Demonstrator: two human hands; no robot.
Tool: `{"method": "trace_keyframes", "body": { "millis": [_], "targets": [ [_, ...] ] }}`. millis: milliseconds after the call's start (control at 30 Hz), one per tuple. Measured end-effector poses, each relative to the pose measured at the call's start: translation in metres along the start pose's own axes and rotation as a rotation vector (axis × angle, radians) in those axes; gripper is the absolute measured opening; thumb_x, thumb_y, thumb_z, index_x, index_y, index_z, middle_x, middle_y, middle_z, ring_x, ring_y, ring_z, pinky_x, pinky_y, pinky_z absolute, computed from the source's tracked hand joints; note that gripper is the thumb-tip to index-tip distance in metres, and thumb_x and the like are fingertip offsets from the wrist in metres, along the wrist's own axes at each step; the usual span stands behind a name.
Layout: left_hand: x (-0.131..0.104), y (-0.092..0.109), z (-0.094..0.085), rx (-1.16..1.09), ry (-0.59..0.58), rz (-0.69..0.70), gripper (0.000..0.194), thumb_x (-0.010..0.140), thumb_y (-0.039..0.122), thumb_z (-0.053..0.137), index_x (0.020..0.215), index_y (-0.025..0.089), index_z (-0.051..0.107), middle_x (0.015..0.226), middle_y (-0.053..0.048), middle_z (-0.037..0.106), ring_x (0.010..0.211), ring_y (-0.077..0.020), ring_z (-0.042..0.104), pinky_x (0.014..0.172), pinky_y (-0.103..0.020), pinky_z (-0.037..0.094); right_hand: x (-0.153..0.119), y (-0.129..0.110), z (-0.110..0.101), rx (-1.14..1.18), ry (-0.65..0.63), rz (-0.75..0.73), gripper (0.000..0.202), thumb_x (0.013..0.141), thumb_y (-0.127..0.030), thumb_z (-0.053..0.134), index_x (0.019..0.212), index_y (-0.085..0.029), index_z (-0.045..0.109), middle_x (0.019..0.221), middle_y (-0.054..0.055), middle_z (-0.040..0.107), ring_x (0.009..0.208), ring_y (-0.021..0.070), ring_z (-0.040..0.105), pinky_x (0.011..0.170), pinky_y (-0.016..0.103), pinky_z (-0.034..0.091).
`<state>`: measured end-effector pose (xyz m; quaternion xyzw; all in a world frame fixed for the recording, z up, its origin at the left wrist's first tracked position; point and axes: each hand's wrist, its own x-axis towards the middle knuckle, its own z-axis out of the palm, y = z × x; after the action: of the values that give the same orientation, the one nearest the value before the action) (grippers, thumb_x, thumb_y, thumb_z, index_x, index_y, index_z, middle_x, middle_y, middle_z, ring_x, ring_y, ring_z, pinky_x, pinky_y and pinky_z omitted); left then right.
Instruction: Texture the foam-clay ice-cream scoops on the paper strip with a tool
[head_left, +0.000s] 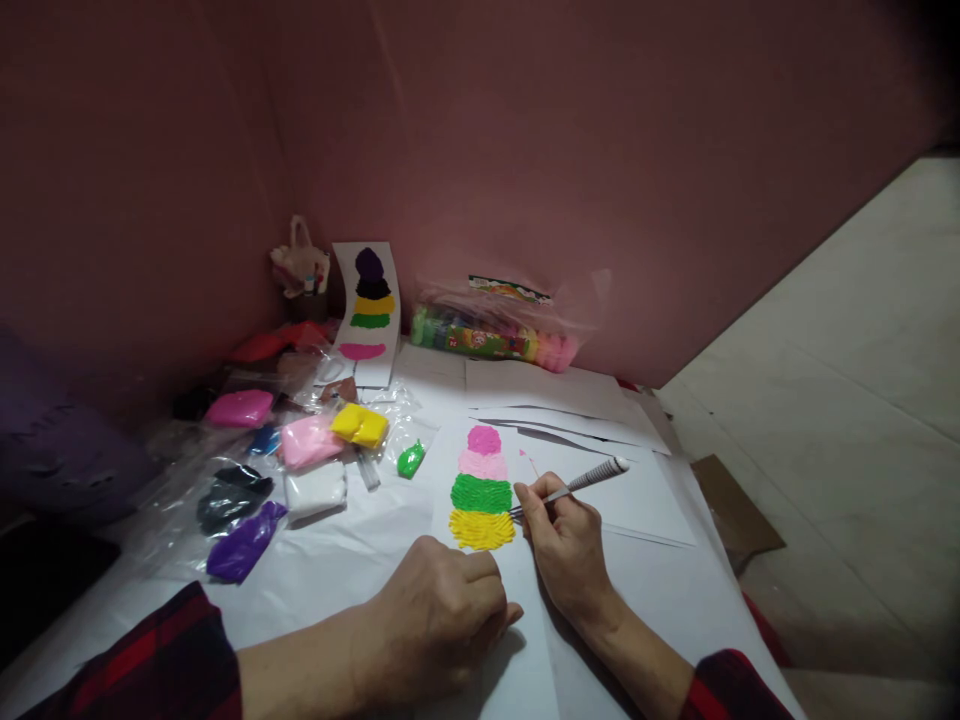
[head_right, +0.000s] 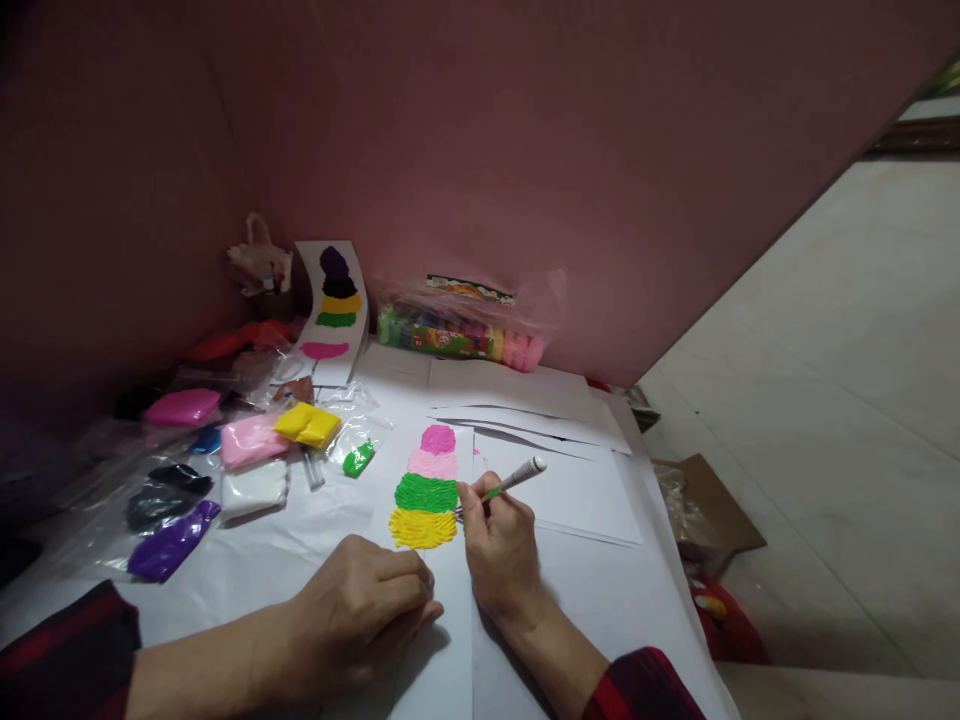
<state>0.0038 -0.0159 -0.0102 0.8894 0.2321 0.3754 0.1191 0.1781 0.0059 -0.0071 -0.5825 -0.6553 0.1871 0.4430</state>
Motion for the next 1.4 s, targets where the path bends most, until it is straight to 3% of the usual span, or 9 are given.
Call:
{"method": "trace_keyframes", "body": {
  "millis": [267,600,1400],
  "targets": [
    [0.0009,-0.0002,-0.0006,-0.001,0.015,0.007,0.027,0.091,0.015,0.047,0.065,0.016,0.054,0.061,-0.001,0.059,0.043,-0.0112,0.049,0.04,-0.026,0.03,-0.0041,0.0013,-0.0025,0.047,0.046,-0.011,0.036,0.095,-0.035,0.051,0.063,-0.022,0.042,0.051,-0.007,0.038,0.042,0.0094,0.036,0.044,0.022,0.031],
    [-0.0009,-0.0021,0.0016,0.016,-0.004,0.0,0.025,0.091,0.016,0.048,0.067,0.016,0.055,0.062,0.0,0.059,0.044,-0.0116,0.049,0.04,-0.027,0.029,-0.0038,0.0004,-0.0015,0.085,-0.082,-0.049,0.036,0.096,-0.036,0.05,0.063,-0.021,0.043,0.051,-0.006,0.041,0.044,0.0098,0.04,0.045,0.021,0.034],
    [-0.0023,-0.003,0.003,0.007,-0.005,-0.005,0.024,0.091,0.016,0.049,0.068,0.016,0.055,0.063,0.0,0.061,0.044,-0.0117,0.05,0.041,-0.027,0.029,0.0003,0.0014,-0.0002,0.013,-0.01,-0.006,0.035,0.095,-0.039,0.049,0.064,-0.022,0.046,0.05,-0.006,0.044,0.044,0.0111,0.042,0.047,0.022,0.035]
  ]
}}
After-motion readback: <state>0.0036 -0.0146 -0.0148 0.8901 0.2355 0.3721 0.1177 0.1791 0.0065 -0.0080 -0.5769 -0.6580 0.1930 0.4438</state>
